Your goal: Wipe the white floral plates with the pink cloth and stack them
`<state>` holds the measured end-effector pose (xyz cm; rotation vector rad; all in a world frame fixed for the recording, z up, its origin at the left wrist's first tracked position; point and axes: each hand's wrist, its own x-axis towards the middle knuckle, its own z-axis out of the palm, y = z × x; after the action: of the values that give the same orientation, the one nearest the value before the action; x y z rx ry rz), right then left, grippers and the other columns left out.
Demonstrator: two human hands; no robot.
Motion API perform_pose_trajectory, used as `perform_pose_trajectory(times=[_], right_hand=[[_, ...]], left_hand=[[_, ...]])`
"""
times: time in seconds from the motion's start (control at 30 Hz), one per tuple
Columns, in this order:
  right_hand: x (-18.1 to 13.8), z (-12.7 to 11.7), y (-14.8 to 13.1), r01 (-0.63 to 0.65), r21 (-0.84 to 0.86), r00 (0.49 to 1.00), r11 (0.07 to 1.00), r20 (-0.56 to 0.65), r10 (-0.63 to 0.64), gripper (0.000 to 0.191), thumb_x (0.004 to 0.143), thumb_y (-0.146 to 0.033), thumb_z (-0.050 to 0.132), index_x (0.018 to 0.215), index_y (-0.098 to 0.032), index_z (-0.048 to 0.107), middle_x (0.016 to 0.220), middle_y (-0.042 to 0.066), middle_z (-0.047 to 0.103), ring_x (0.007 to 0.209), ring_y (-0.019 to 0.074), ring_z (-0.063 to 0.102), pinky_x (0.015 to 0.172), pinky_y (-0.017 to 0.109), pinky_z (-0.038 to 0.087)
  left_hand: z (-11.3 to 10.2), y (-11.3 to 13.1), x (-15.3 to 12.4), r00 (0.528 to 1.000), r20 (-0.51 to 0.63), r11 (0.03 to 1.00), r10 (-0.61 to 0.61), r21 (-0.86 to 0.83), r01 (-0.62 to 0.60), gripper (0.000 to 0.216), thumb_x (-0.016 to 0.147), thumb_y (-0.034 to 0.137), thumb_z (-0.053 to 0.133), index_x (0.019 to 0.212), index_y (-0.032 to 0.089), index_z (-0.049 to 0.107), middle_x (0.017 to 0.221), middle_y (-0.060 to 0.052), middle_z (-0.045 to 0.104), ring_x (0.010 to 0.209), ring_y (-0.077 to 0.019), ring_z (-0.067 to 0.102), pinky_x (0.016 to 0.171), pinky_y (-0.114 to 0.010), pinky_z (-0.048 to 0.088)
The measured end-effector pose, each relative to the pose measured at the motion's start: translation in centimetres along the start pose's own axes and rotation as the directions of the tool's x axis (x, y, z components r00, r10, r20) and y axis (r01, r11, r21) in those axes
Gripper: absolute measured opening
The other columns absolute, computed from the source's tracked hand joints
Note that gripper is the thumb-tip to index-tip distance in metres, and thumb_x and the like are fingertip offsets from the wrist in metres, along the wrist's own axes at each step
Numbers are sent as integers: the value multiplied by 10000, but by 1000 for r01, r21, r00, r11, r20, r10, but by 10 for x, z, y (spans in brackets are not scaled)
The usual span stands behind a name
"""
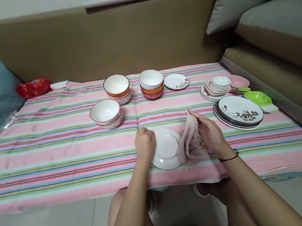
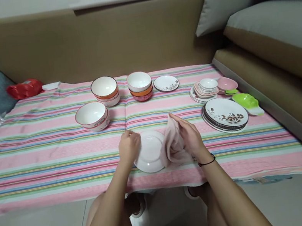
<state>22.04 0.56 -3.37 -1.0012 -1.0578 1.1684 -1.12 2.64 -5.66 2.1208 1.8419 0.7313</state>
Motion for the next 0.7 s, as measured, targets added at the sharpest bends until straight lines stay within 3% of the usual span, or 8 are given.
perform_pose_trajectory(times=[0.1,0.17,0.23,0.33,0.4,0.5,0.6,0.7], right_hand=[[-11,-2,-18,20,-71,999,997,45,-17,405,862,-349,560,1250,-248,617,1375,24,533,1291,248,470,1078,404,384],[-21,-1,-33,55,-133,995,990,86,-44,398,861,-340,593,1254,-275,612,1366,15,542,1279,242,484,1077,399,384],[-31,1,-50,123,-206,986,971,136,-96,390,864,-360,604,1246,-286,616,1354,13,553,1265,234,500,1063,385,404],[-47,7,-79,204,-305,971,930,187,-152,410,843,-398,632,1230,-263,629,1305,38,593,1197,243,562,996,384,473],[-58,11,-99,248,-337,963,908,183,-195,410,825,-405,651,1202,-244,650,1260,54,625,1159,248,590,978,390,491],[-74,13,-125,310,-370,950,876,153,-272,376,808,-388,670,1151,-236,681,1226,62,647,1155,248,594,995,392,481],[-90,12,-145,338,-405,941,849,158,-299,368,820,-371,659,1162,-236,674,1224,64,649,1159,248,590,1005,400,469],[-104,10,-160,351,-425,936,835,191,-297,375,854,-369,617,1206,-242,645,1275,69,617,1183,253,568,996,409,467]], left_hand=[[-6,26,-14,972,-21,906,233,-358,-225,257,901,249,487,1058,145,660,1093,-120,623,1056,-223,554,939,-336,406],[-16,51,-24,945,11,769,328,-584,-260,314,925,315,470,1163,168,613,1186,-105,612,1108,-210,541,966,-326,394],[-30,76,-33,933,91,654,349,-736,-173,340,927,378,468,1180,194,602,1155,-80,632,1024,-199,571,901,-311,421],[-51,103,-48,900,269,523,344,-850,54,354,876,454,534,1070,172,626,888,-34,641,734,-153,555,660,-259,426],[-65,111,-59,834,416,487,364,-848,210,348,826,479,591,937,150,624,699,13,545,563,-104,444,513,-226,334],[-86,114,-74,752,542,493,377,-804,333,339,757,473,665,784,144,592,614,42,429,517,-76,347,474,-214,234],[-109,117,-86,806,503,505,311,-806,308,366,710,481,702,676,139,574,611,36,418,549,-80,345,509,-221,230],[-132,124,-96,878,374,509,298,-840,185,351,679,454,730,617,140,588,684,6,503,637,-110,431,571,-228,303]])
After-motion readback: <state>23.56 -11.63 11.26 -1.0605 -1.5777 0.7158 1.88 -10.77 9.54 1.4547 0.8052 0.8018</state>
